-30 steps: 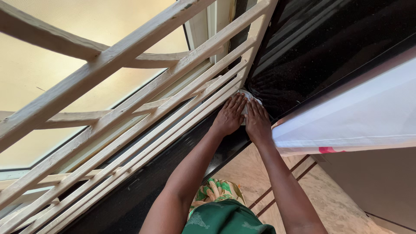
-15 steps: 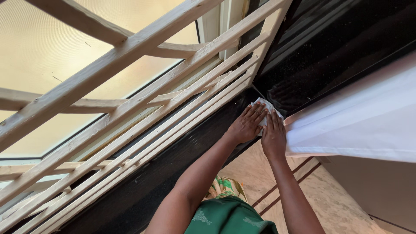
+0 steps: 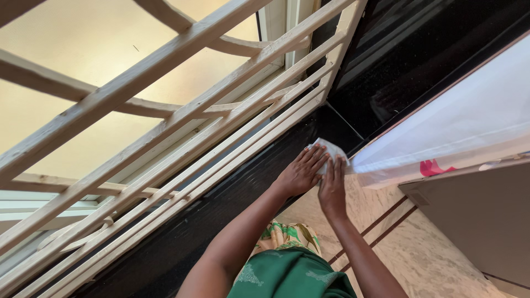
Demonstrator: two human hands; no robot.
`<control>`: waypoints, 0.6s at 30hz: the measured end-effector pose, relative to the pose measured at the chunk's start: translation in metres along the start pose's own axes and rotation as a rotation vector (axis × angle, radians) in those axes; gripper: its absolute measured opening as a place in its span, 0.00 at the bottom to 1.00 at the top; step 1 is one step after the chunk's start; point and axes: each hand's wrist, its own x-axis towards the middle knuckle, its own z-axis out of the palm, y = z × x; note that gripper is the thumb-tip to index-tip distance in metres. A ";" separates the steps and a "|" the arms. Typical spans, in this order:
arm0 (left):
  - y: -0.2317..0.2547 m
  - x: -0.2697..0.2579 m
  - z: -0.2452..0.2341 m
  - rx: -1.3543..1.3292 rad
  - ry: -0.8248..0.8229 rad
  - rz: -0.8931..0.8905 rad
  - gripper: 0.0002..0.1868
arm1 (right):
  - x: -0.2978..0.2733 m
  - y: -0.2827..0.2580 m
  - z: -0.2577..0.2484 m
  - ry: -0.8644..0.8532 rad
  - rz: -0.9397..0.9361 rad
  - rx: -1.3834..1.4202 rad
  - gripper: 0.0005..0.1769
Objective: The person is cleaning a black granite window sill and a metal safety grill with a white cloth. They wipe the flat surface of the sill and then clean the individual bars and curves of the grill.
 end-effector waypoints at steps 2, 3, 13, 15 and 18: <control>0.001 -0.025 -0.006 0.004 0.013 0.001 0.37 | -0.015 -0.017 0.004 0.001 -0.015 -0.006 0.33; 0.002 -0.037 -0.008 0.018 0.000 -0.005 0.38 | -0.023 -0.026 0.005 -0.004 -0.028 -0.009 0.33; 0.012 -0.152 -0.035 -0.050 0.026 -0.146 0.38 | -0.077 -0.111 0.008 -0.088 -0.160 -0.051 0.35; 0.013 -0.177 -0.043 -0.040 0.031 -0.180 0.38 | -0.088 -0.125 0.010 -0.083 -0.226 -0.094 0.36; 0.016 -0.217 -0.049 -0.036 0.044 -0.226 0.38 | -0.104 -0.146 0.018 -0.113 -0.311 -0.082 0.36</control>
